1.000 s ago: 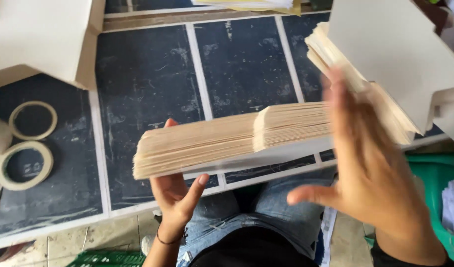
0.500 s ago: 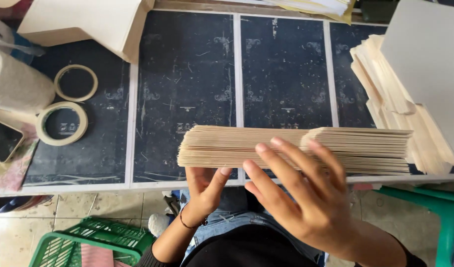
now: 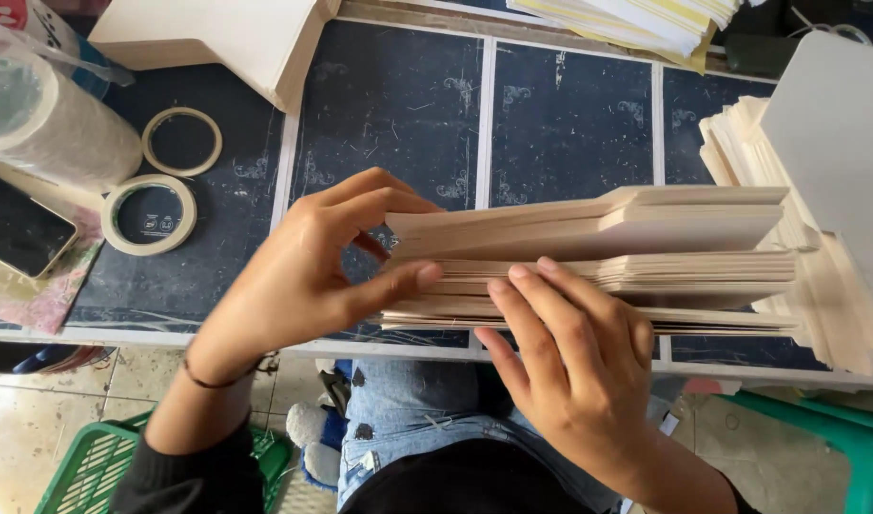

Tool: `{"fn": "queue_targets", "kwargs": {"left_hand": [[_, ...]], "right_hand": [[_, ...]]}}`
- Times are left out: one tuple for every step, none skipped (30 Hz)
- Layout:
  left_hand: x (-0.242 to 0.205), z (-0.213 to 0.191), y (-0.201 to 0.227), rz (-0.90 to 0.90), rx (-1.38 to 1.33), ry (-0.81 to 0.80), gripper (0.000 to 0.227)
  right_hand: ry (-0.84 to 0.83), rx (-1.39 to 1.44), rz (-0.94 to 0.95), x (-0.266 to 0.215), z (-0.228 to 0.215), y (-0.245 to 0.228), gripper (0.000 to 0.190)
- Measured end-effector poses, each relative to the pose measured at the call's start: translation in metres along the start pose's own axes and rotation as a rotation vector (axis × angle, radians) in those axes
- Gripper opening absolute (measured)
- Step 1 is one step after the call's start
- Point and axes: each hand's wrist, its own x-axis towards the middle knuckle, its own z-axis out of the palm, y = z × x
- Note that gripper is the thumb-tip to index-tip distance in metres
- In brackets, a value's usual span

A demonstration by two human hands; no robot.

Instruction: The person folds white paperboard pieces into box shapes by hand, then stacks them. They also handle a stack of flat paperboard sheets, aligning and inspecting the edges. The person works at a table with tape rolls and other materials nearby.

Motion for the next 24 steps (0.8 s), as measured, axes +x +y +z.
{"fn": "queue_targets", "kwargs": {"left_hand": [[0.002, -0.005, 0.001, 0.001, 0.038, -0.086, 0.048], [0.003, -0.005, -0.003, 0.001, 0.038, -0.088, 0.048], [0.003, -0.005, -0.007, -0.036, 0.076, -0.105, 0.051], [0.004, -0.005, -0.01, -0.072, 0.114, -0.123, 0.055], [0.005, -0.005, -0.011, -0.075, 0.114, -0.123, 0.055], [0.006, -0.004, -0.011, -0.076, 0.039, -0.125, 0.05], [0.008, -0.004, -0.011, -0.074, -0.035, -0.127, 0.045], [0.008, -0.005, -0.011, -0.073, -0.034, -0.128, 0.045], [0.008, -0.006, -0.012, -0.12, -0.07, -0.145, 0.044], [0.008, -0.006, -0.012, -0.167, -0.106, -0.162, 0.044], [0.008, -0.006, -0.012, -0.166, -0.104, -0.163, 0.044], [0.008, -0.006, -0.012, -0.179, -0.169, -0.16, 0.041], [0.007, -0.006, -0.012, -0.194, -0.236, -0.157, 0.038], [0.007, -0.006, -0.013, -0.194, -0.235, -0.157, 0.038], [0.006, -0.006, -0.015, -0.165, -0.226, -0.149, 0.035], [0.006, -0.005, -0.016, -0.136, -0.217, -0.141, 0.032], [0.005, -0.005, -0.018, -0.135, -0.217, -0.142, 0.032], [0.004, -0.005, -0.019, -0.103, -0.169, -0.142, 0.035], [0.004, -0.005, -0.021, -0.07, -0.122, -0.144, 0.037], [0.004, -0.005, -0.02, -0.068, -0.123, -0.147, 0.037], [0.004, -0.006, -0.019, -0.053, -0.12, -0.16, 0.036], [0.004, -0.006, -0.019, -0.039, -0.117, -0.173, 0.035], [0.003, -0.006, -0.019, -0.038, -0.117, -0.174, 0.035], [0.002, -0.006, -0.019, -0.032, -0.124, -0.183, 0.036]], "right_hand": [[-0.001, -0.01, 0.006, -0.002, 0.001, -0.002, 0.035], [-0.001, -0.01, 0.008, -0.003, 0.001, -0.003, 0.035], [-0.014, -0.034, 0.01, -0.004, 0.001, -0.004, 0.036], [-0.028, -0.057, 0.012, -0.005, 0.0, -0.005, 0.038], [-0.029, -0.054, 0.011, -0.004, 0.0, -0.006, 0.038], [-0.032, -0.055, 0.012, -0.004, 0.0, -0.007, 0.038], [-0.034, -0.06, 0.015, -0.003, -0.001, -0.008, 0.039], [-0.033, -0.06, 0.016, -0.003, -0.001, -0.009, 0.039], [-0.034, -0.037, 0.024, -0.003, -0.001, -0.01, 0.038], [-0.036, -0.013, 0.031, -0.003, -0.001, -0.012, 0.037], [-0.033, -0.014, 0.032, -0.005, 0.0, -0.014, 0.037], [0.009, 0.029, 0.035, -0.007, 0.002, -0.017, 0.032], [0.049, 0.073, 0.037, -0.009, 0.003, -0.019, 0.03], [0.05, 0.074, 0.037, -0.012, 0.004, -0.021, 0.03], [0.019, 0.106, 0.02, -0.015, 0.005, -0.023, 0.025], [-0.013, 0.139, 0.003, -0.017, 0.006, -0.025, 0.02], [-0.012, 0.138, 0.003, -0.016, 0.004, -0.026, 0.02], [-0.003, 0.108, 0.001, -0.015, 0.002, -0.026, 0.021], [0.005, 0.078, 0.0, -0.014, 0.0, -0.027, 0.023], [0.004, 0.075, 0.003, -0.016, 0.0, -0.028, 0.023], [-0.012, 0.026, 0.035, -0.017, 0.0, -0.029, 0.033], [-0.029, -0.024, 0.066, -0.019, 0.001, -0.03, 0.043], [-0.028, -0.024, 0.067, -0.019, 0.001, -0.03, 0.043], [-0.032, -0.052, 0.075, -0.019, 0.001, -0.031, 0.043]]}}
